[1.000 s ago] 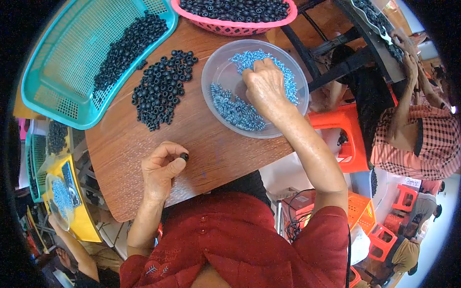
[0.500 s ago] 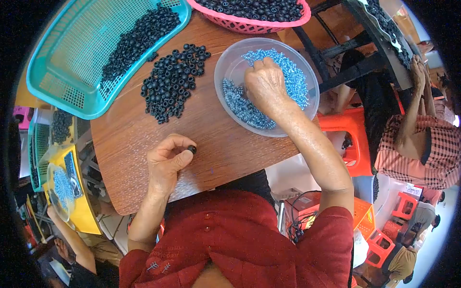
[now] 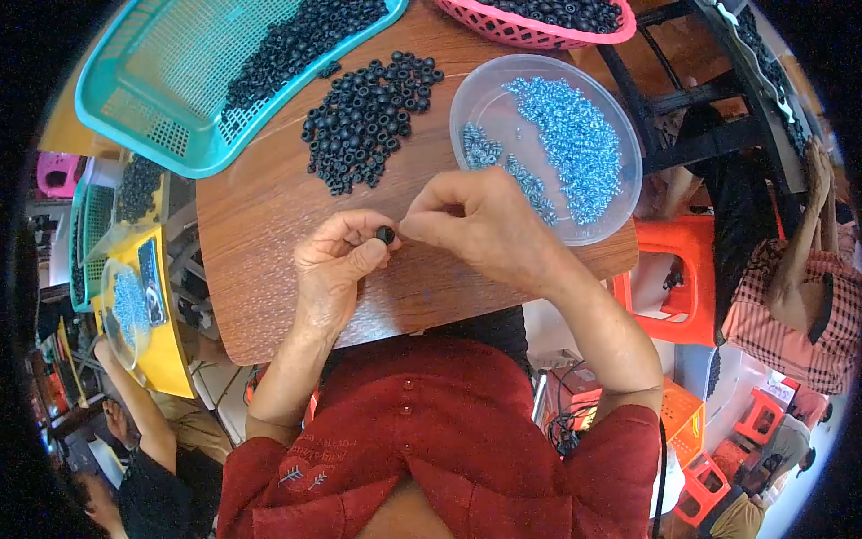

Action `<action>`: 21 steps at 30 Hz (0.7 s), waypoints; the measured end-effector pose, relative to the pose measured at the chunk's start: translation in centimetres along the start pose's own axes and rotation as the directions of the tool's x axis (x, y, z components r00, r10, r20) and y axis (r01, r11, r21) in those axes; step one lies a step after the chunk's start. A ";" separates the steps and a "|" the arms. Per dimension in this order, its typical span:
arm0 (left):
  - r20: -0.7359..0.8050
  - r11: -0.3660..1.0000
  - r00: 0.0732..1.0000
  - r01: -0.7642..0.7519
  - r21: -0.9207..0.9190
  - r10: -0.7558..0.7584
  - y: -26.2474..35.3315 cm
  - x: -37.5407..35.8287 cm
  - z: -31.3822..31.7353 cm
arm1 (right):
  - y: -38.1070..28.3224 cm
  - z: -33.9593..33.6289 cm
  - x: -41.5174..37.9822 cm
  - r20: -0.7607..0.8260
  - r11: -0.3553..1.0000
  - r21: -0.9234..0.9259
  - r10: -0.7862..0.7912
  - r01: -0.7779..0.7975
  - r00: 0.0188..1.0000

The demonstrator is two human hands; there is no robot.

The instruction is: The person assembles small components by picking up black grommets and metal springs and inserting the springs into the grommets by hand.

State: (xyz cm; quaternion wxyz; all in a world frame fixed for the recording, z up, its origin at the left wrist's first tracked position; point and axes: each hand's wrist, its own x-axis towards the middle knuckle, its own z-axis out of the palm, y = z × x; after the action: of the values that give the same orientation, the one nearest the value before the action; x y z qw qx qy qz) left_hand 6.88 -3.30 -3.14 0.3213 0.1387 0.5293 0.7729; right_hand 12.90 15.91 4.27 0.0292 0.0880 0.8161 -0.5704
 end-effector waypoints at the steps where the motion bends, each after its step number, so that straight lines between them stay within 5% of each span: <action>1: -0.005 1.000 1.000 -0.002 0.000 0.002 0.1 -0.1 0.1 | 0.0 0.3 0.1 0.098 0.994 0.080 0.069 -0.077 0.993; 12: 0.012 0.993 0.996 -0.086 0.078 0.085 0.7 -1.2 0.3 | 0.9 1.6 0.7 0.180 0.949 0.220 0.186 -0.224 0.966; 16: 0.009 0.993 0.996 -0.095 0.067 0.094 0.6 -1.2 0.2 | 1.8 2.8 0.7 0.093 0.983 0.145 0.099 -0.112 0.991; 21: -0.023 0.981 1.000 -0.010 -0.192 0.006 0.8 -1.4 0.0 | 1.6 4.8 -0.1 -0.059 0.999 -0.007 -0.041 0.040 0.997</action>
State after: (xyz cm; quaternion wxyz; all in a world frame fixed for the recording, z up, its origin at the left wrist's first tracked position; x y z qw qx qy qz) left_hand 7.65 -4.33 -2.20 0.3240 0.1005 0.4555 0.8231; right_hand 13.00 11.90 1.12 -0.0062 0.0882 0.8198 -0.5658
